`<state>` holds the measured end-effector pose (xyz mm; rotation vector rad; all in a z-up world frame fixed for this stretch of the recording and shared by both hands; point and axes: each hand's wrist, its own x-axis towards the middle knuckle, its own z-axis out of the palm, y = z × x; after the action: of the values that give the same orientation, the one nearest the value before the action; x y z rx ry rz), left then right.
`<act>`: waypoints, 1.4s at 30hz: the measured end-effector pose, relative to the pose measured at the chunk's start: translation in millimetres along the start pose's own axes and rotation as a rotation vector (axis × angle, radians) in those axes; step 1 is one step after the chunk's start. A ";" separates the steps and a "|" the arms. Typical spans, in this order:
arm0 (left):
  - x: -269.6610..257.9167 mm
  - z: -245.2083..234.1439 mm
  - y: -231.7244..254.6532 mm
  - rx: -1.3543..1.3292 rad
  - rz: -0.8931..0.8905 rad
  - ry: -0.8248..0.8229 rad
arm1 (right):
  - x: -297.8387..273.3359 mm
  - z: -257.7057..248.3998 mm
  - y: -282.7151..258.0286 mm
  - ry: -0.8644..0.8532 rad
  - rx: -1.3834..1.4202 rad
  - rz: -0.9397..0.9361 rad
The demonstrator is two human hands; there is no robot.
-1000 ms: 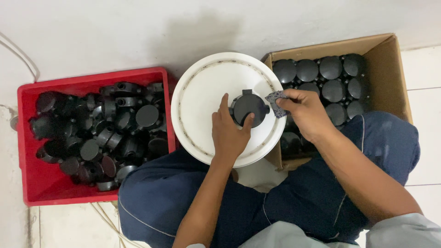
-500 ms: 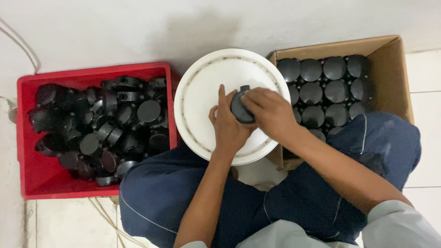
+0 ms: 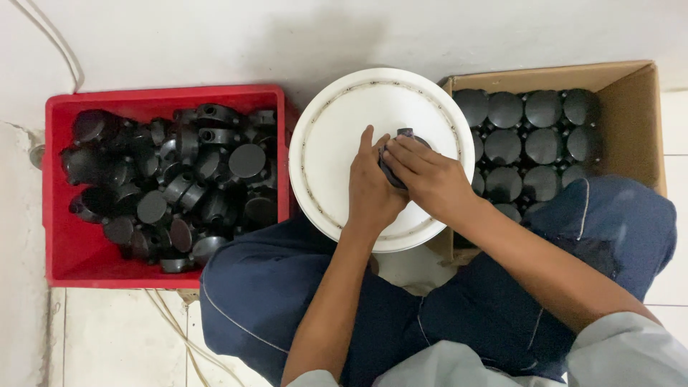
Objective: Cleaning and inspecting black plastic components before placing them in a storage box
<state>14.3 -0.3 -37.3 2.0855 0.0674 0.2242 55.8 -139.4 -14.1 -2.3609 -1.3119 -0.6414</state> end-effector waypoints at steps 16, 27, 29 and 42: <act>-4.8 5.3 -4.0 0.149 0.098 0.098 | -28.0 -20.6 18.7 -0.081 -0.057 0.161; -4.3 -0.9 1.1 -0.062 -0.022 0.026 | -28.5 -47.6 -5.2 -0.180 0.067 0.073; -3.6 3.1 -0.9 -0.064 0.007 0.048 | -32.4 -41.1 9.4 -0.163 -0.004 0.121; -1.2 -2.9 8.9 -0.057 0.027 0.092 | -20.3 -54.2 0.4 -0.201 0.119 0.101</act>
<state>12.1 -2.5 -28.3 2.0194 0.0877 0.3353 35.4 -181.7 19.8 -2.4241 -1.2631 -0.2940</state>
